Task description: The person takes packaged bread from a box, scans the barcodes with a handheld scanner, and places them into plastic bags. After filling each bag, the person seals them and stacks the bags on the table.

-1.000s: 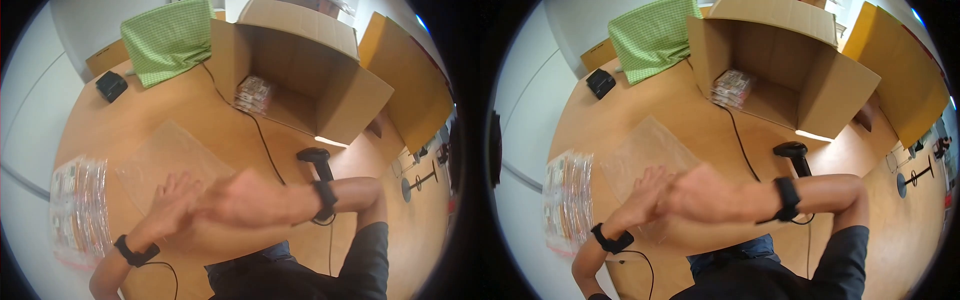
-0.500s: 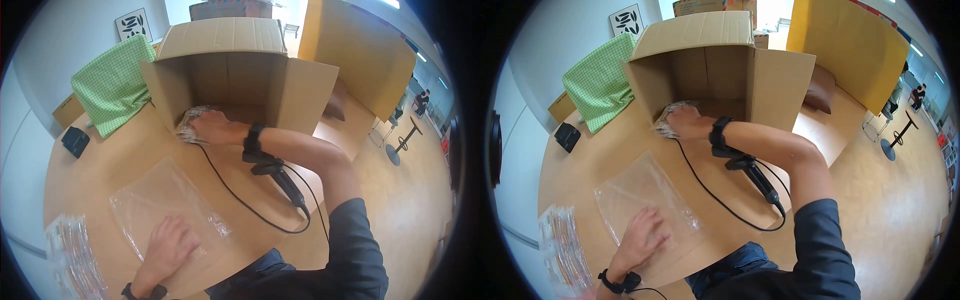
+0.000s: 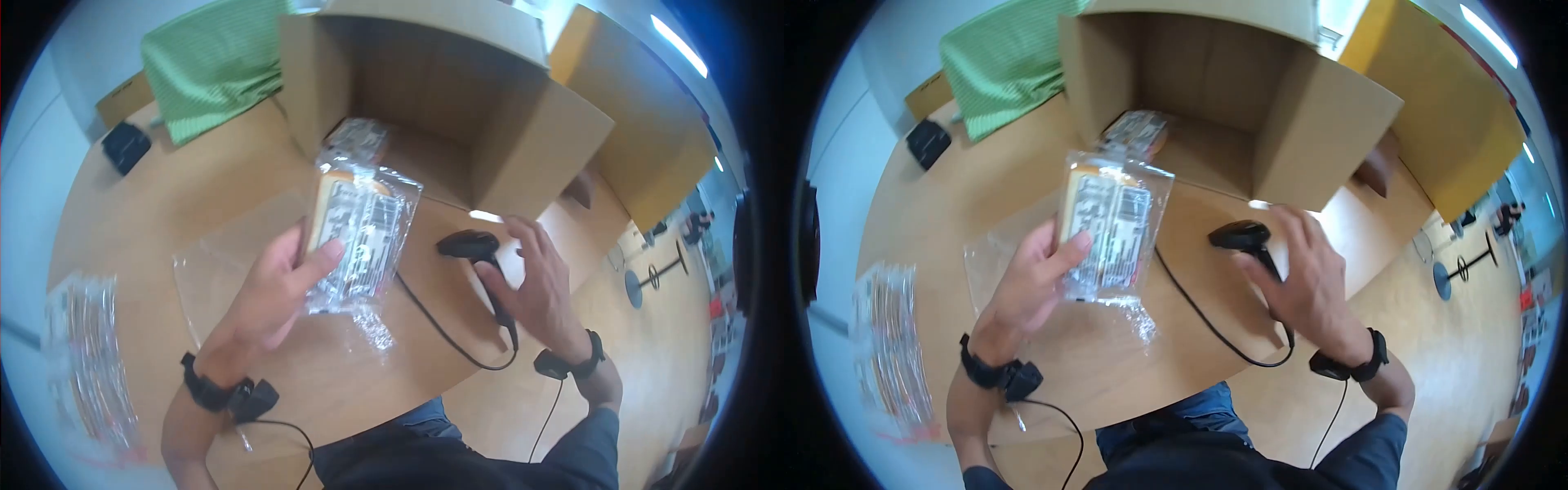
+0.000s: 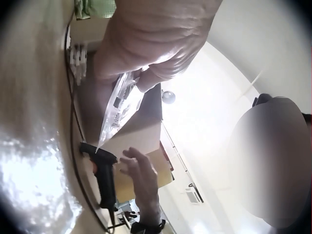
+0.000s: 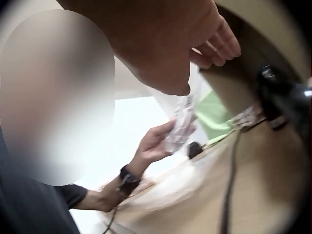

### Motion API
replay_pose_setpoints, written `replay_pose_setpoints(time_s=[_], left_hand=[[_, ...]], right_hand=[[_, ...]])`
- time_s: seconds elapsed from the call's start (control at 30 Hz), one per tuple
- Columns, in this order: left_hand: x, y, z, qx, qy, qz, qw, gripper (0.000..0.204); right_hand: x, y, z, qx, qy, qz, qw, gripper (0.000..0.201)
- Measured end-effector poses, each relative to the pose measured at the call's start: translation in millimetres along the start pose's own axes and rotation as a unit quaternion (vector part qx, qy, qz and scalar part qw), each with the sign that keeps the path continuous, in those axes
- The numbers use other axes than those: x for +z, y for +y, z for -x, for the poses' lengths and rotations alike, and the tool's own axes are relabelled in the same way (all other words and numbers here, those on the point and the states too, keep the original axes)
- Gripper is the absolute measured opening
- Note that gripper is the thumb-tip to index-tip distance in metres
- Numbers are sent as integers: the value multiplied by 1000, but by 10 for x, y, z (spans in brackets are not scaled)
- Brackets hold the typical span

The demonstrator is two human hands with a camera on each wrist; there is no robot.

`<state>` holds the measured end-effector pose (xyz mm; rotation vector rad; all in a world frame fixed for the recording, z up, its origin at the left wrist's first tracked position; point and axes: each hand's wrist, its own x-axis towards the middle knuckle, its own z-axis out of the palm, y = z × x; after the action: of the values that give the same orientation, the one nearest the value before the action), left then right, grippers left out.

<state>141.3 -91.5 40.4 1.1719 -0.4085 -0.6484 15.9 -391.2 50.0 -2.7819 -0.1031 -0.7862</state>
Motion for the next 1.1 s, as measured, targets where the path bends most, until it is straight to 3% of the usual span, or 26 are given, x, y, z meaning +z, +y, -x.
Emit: replay_pose_setpoints(time_s=[0.03,0.07,0.1,0.13,0.17,0.23,0.27,0.37,0.47,0.7,0.77,0.83,0.9,1.0,1.1], left_hand=[[-32,-21,-18,9,-12,-18,1000,45],[-78,-58,-44,1,-13,-30,999,46],[-99,-89,-47,-2,-9,-32,999,46],[-107,-112,-56,-4,-8,-50,999,46],[-105,-118,-60,-3,-7,-66,998,46],[-90,-106,-44,-3,-7,-80,997,46],[-82,-107,-36,-9,-12,-94,995,46],[-45,-113,-14,-14,-35,-93,995,47],[19,-89,20,-32,-41,-73,996,45],[30,-133,-2,-28,-31,-94,995,46],[-4,-165,20,-47,1,-40,998,43],[-22,-87,144,-64,74,13,995,42],[-9,-16,309,-77,139,70,985,41],[-1,-58,520,-65,190,86,976,40],[5,-155,695,-53,177,94,978,40]], right_hand=[[180,208,55,84,-10,9,996,58],[248,318,42,83,-16,2,996,58],[291,429,-32,200,-119,-213,949,61],[304,480,-79,302,-212,-411,834,66],[274,381,-66,299,-214,-411,834,66],[168,7,3,138,-92,-249,954,71],[136,-80,43,51,-70,-243,966,76],[55,-304,61,-30,-73,-232,970,85],[109,-336,22,-30,-129,-232,964,90],[178,-279,4,-32,-134,-244,960,88],[230,-143,5,21,-82,-225,971,79],[322,128,43,124,-105,-211,964,72],[348,305,22,226,-148,-273,924,69],[454,573,89,198,-145,-206,947,68],[291,327,65,244,-178,-137,943,76]])
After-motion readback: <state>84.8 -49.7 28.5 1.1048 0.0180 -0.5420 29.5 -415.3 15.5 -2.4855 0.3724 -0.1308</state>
